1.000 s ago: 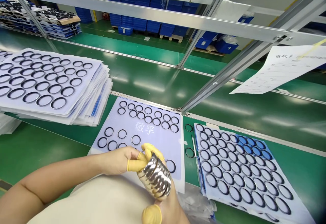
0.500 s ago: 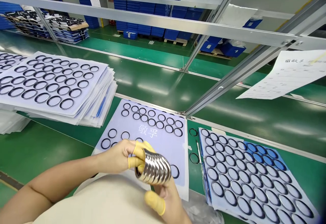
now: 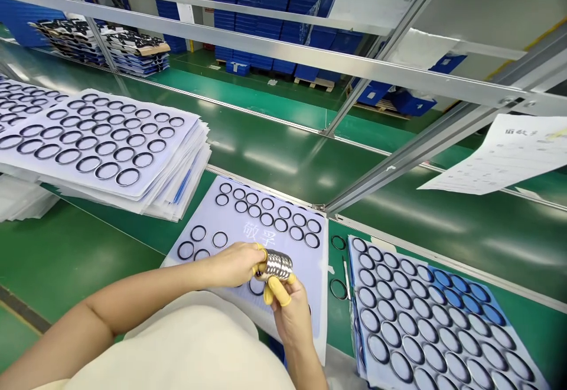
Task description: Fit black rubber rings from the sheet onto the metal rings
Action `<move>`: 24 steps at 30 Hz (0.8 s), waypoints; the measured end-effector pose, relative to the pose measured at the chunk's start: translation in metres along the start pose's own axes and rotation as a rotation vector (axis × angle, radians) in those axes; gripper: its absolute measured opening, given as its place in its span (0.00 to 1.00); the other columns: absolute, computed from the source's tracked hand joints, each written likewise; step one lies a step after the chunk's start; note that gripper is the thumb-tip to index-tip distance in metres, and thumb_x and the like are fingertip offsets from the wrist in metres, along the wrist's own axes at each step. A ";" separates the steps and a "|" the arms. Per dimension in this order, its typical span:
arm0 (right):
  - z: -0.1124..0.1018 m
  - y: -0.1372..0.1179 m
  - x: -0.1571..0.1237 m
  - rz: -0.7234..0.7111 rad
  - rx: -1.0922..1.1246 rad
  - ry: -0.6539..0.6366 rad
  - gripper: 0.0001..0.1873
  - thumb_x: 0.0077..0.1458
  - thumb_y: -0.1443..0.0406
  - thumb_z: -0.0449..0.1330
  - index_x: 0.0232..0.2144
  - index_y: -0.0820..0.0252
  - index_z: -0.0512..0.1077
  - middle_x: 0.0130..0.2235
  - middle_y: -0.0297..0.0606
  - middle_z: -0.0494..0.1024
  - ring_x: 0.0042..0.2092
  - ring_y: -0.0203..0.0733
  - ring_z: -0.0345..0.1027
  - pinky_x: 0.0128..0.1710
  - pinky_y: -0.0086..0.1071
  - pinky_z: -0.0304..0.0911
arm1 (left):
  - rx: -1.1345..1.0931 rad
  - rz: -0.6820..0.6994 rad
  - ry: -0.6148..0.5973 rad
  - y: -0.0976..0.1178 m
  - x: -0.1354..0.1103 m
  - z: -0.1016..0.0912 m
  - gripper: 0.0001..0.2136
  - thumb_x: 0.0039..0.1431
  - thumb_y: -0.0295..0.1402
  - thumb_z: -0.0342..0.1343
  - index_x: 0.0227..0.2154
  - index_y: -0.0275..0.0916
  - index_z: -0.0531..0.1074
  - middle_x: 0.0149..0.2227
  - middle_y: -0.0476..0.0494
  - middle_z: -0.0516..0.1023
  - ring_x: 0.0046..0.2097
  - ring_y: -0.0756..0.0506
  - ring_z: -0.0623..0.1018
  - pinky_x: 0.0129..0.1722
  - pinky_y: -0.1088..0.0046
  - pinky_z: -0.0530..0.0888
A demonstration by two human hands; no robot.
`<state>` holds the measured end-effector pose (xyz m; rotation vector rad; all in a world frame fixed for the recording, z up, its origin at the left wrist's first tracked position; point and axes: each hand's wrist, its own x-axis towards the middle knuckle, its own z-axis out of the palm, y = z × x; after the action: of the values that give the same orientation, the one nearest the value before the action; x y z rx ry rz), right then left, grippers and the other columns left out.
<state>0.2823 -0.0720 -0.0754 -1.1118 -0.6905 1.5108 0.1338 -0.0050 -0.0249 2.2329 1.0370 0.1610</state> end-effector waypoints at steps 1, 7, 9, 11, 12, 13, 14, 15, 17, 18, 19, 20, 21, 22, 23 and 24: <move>0.000 0.003 0.001 0.021 0.004 -0.006 0.18 0.39 0.53 0.71 0.27 0.60 0.76 0.17 0.28 0.68 0.18 0.29 0.55 0.16 0.24 0.48 | 0.007 0.006 -0.015 -0.002 0.000 0.003 0.10 0.54 0.20 0.47 0.29 0.37 0.71 0.35 0.44 0.76 0.37 0.46 0.75 0.36 0.73 0.70; -0.009 0.017 0.009 0.076 0.022 0.036 0.21 0.37 0.50 0.71 0.24 0.60 0.72 0.16 0.27 0.65 0.18 0.28 0.52 0.17 0.24 0.50 | 0.039 0.025 -0.039 -0.013 0.005 0.020 0.13 0.52 0.17 0.46 0.34 0.36 0.74 0.41 0.40 0.76 0.41 0.43 0.77 0.40 0.69 0.72; -0.016 0.019 0.013 0.065 0.022 0.079 0.22 0.37 0.49 0.70 0.23 0.59 0.70 0.17 0.25 0.63 0.18 0.28 0.50 0.18 0.24 0.51 | 0.002 0.057 0.004 -0.016 0.007 0.024 0.16 0.55 0.18 0.46 0.40 0.38 0.74 0.46 0.42 0.75 0.46 0.44 0.76 0.46 0.69 0.71; -0.025 0.022 0.017 0.048 0.000 0.116 0.22 0.39 0.47 0.68 0.23 0.58 0.69 0.17 0.24 0.60 0.18 0.28 0.49 0.17 0.24 0.51 | -0.102 0.078 0.110 -0.019 0.009 0.028 0.16 0.58 0.20 0.46 0.43 0.41 0.74 0.48 0.45 0.74 0.49 0.47 0.75 0.50 0.71 0.70; -0.030 0.024 0.019 0.036 -0.022 0.133 0.22 0.40 0.46 0.67 0.23 0.57 0.69 0.17 0.24 0.60 0.18 0.28 0.50 0.17 0.25 0.51 | -0.159 0.075 0.175 -0.021 0.010 0.030 0.15 0.60 0.21 0.47 0.43 0.42 0.74 0.48 0.46 0.75 0.49 0.48 0.75 0.50 0.72 0.70; -0.036 0.026 0.022 0.019 -0.050 0.152 0.22 0.41 0.46 0.66 0.24 0.57 0.69 0.17 0.25 0.61 0.18 0.29 0.51 0.17 0.25 0.52 | -0.206 0.063 0.236 -0.024 0.012 0.033 0.13 0.61 0.23 0.47 0.43 0.41 0.73 0.46 0.46 0.76 0.48 0.48 0.75 0.50 0.73 0.70; -0.042 0.029 0.024 -0.001 -0.086 0.173 0.22 0.42 0.46 0.65 0.25 0.57 0.69 0.18 0.26 0.64 0.19 0.30 0.53 0.18 0.26 0.53 | -0.233 0.041 0.285 -0.027 0.013 0.035 0.12 0.61 0.24 0.48 0.43 0.41 0.73 0.45 0.46 0.76 0.47 0.49 0.75 0.48 0.74 0.71; -0.049 0.032 0.027 -0.025 -0.129 0.196 0.21 0.44 0.47 0.64 0.27 0.57 0.70 0.20 0.28 0.67 0.20 0.31 0.55 0.19 0.26 0.55 | -0.234 0.014 0.315 -0.031 0.015 0.039 0.11 0.62 0.25 0.47 0.43 0.40 0.72 0.44 0.46 0.77 0.45 0.49 0.76 0.46 0.75 0.72; -0.064 0.039 0.033 -0.080 -0.239 0.245 0.20 0.45 0.48 0.63 0.30 0.58 0.71 0.25 0.33 0.72 0.22 0.33 0.61 0.21 0.28 0.58 | -0.193 -0.030 0.341 -0.042 0.021 0.048 0.11 0.63 0.27 0.46 0.45 0.39 0.69 0.43 0.45 0.77 0.43 0.48 0.76 0.43 0.74 0.73; -0.072 0.044 0.037 -0.109 -0.306 0.267 0.20 0.46 0.48 0.62 0.30 0.59 0.72 0.26 0.34 0.74 0.23 0.35 0.63 0.22 0.30 0.60 | -0.164 -0.044 0.347 -0.048 0.024 0.053 0.11 0.64 0.28 0.46 0.47 0.38 0.68 0.42 0.44 0.77 0.42 0.48 0.76 0.42 0.72 0.73; -0.080 0.049 0.040 -0.139 -0.380 0.284 0.20 0.46 0.49 0.62 0.31 0.59 0.73 0.26 0.36 0.75 0.24 0.37 0.65 0.24 0.31 0.61 | -0.129 -0.049 0.346 -0.054 0.027 0.060 0.12 0.64 0.28 0.45 0.49 0.38 0.67 0.42 0.44 0.77 0.42 0.47 0.76 0.42 0.71 0.73; -0.088 0.054 0.044 -0.171 -0.459 0.296 0.20 0.45 0.49 0.63 0.30 0.59 0.73 0.25 0.37 0.75 0.26 0.40 0.66 0.26 0.33 0.62 | -0.091 -0.044 0.336 -0.061 0.031 0.067 0.14 0.64 0.27 0.46 0.50 0.38 0.66 0.42 0.43 0.77 0.42 0.46 0.76 0.43 0.70 0.73; -0.094 0.059 0.047 -0.204 -0.538 0.301 0.20 0.43 0.49 0.63 0.29 0.59 0.74 0.25 0.38 0.76 0.27 0.42 0.67 0.28 0.34 0.63 | -0.050 -0.029 0.316 -0.067 0.035 0.075 0.15 0.63 0.26 0.46 0.52 0.38 0.66 0.42 0.43 0.77 0.42 0.45 0.76 0.43 0.69 0.72; -0.101 0.064 0.050 -0.236 -0.614 0.298 0.19 0.42 0.50 0.64 0.28 0.59 0.75 0.26 0.40 0.77 0.29 0.44 0.68 0.30 0.35 0.64 | -0.009 -0.001 0.286 -0.073 0.038 0.084 0.16 0.62 0.25 0.47 0.52 0.39 0.66 0.41 0.44 0.77 0.42 0.46 0.76 0.43 0.70 0.72; -0.106 0.070 0.052 -0.266 -0.686 0.289 0.18 0.42 0.50 0.64 0.27 0.59 0.76 0.27 0.41 0.78 0.30 0.45 0.69 0.33 0.36 0.65 | 0.031 0.036 0.251 -0.079 0.041 0.092 0.16 0.62 0.23 0.47 0.51 0.40 0.68 0.40 0.46 0.78 0.41 0.46 0.76 0.42 0.71 0.72; -0.111 0.076 0.054 -0.291 -0.752 0.277 0.17 0.42 0.50 0.64 0.26 0.58 0.76 0.28 0.42 0.78 0.31 0.46 0.70 0.35 0.37 0.65 | 0.071 0.073 0.218 -0.084 0.044 0.101 0.15 0.61 0.23 0.48 0.49 0.41 0.69 0.39 0.47 0.78 0.41 0.47 0.76 0.42 0.72 0.71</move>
<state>0.3529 -0.0540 -0.2011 -1.6503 -1.2109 0.8249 0.1469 0.0133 -0.1618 2.3579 1.0896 0.4131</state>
